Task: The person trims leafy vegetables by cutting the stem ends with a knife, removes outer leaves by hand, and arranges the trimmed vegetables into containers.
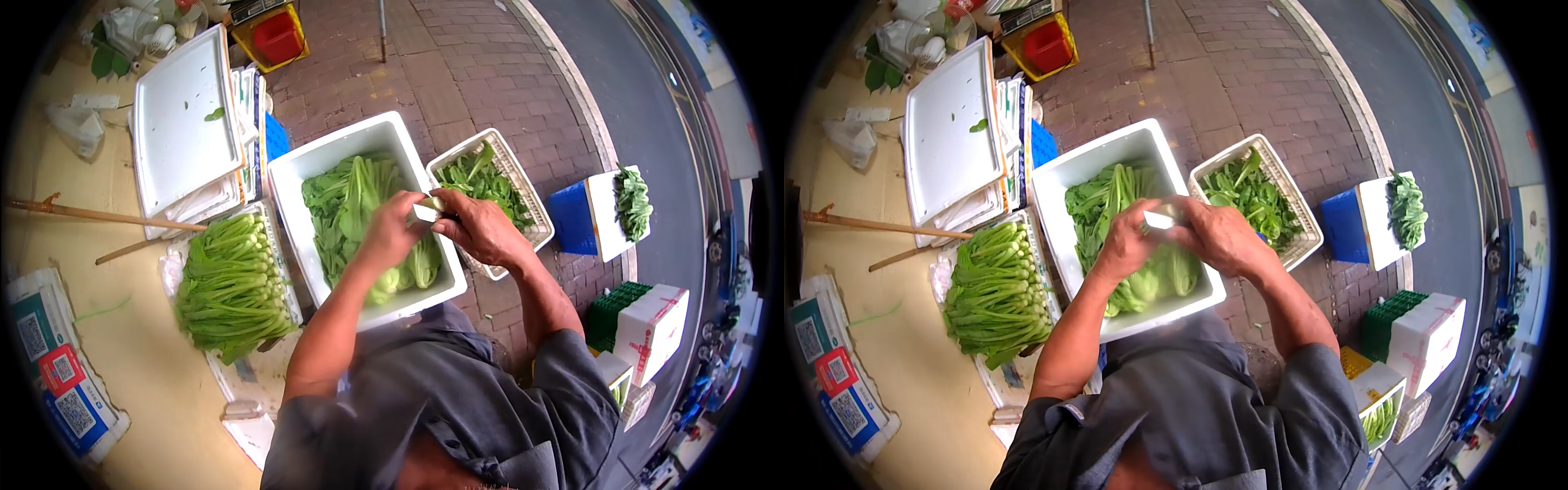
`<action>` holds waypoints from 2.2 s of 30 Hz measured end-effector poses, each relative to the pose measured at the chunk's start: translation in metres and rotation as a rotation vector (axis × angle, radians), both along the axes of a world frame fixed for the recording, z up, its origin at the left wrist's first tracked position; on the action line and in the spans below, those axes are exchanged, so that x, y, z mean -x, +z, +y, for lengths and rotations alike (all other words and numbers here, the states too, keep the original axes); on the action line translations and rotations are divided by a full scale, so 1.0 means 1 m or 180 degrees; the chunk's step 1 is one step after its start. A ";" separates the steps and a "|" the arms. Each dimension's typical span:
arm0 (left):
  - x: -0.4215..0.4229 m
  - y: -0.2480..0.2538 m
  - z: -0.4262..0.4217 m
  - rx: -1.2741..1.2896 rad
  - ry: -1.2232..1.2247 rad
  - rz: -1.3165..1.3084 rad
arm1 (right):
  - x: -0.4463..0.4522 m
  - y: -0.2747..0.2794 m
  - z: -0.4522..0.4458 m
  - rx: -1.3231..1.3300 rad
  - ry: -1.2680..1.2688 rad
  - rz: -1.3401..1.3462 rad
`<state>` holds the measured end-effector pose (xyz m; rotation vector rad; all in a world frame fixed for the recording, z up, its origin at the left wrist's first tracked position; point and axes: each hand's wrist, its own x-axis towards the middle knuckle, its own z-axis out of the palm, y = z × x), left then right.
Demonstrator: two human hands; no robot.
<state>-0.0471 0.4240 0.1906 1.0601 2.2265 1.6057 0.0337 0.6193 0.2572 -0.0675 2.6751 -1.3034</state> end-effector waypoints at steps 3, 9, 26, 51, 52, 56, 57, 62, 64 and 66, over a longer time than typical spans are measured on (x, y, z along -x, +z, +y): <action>-0.008 0.009 0.018 -0.0023 -0.0170 -0.0174 | -0.013 0.002 0.015 -0.0003 -0.0088 -0.0031; -0.017 0.003 0.041 0.0086 -0.0499 -0.0491 | -0.033 -0.013 0.045 0.0124 -0.0146 0.0126; 0.057 -0.046 -0.059 -0.2570 0.1577 -0.3228 | -0.082 -0.147 0.118 0.2221 -0.2875 -0.0584; 0.061 0.073 -0.427 -0.1181 0.2098 -0.0716 | -0.053 -0.240 -0.069 0.1882 -0.1351 -0.2341; 0.052 0.080 -0.418 -0.0462 0.2202 -0.0833 | -0.052 -0.244 -0.079 0.1858 -0.1248 -0.2321; 0.032 0.032 -0.402 0.2476 0.1552 -0.0287 | -0.041 -0.264 -0.117 0.1827 -0.1200 -0.2498; 0.025 -0.010 -0.412 0.2877 0.1331 -0.0138 | -0.036 -0.268 -0.124 0.1746 -0.1129 -0.2492; -0.023 -0.133 -0.436 0.3199 0.1632 0.0124 | -0.007 -0.279 -0.147 0.1579 -0.1003 -0.2238; -0.027 -0.133 -0.440 0.2919 0.1722 0.0142 | 0.014 -0.262 -0.156 0.1579 -0.1078 -0.2365; -0.025 -0.133 -0.449 0.2743 0.1631 0.0260 | 0.028 -0.273 -0.165 0.1526 -0.1513 -0.2180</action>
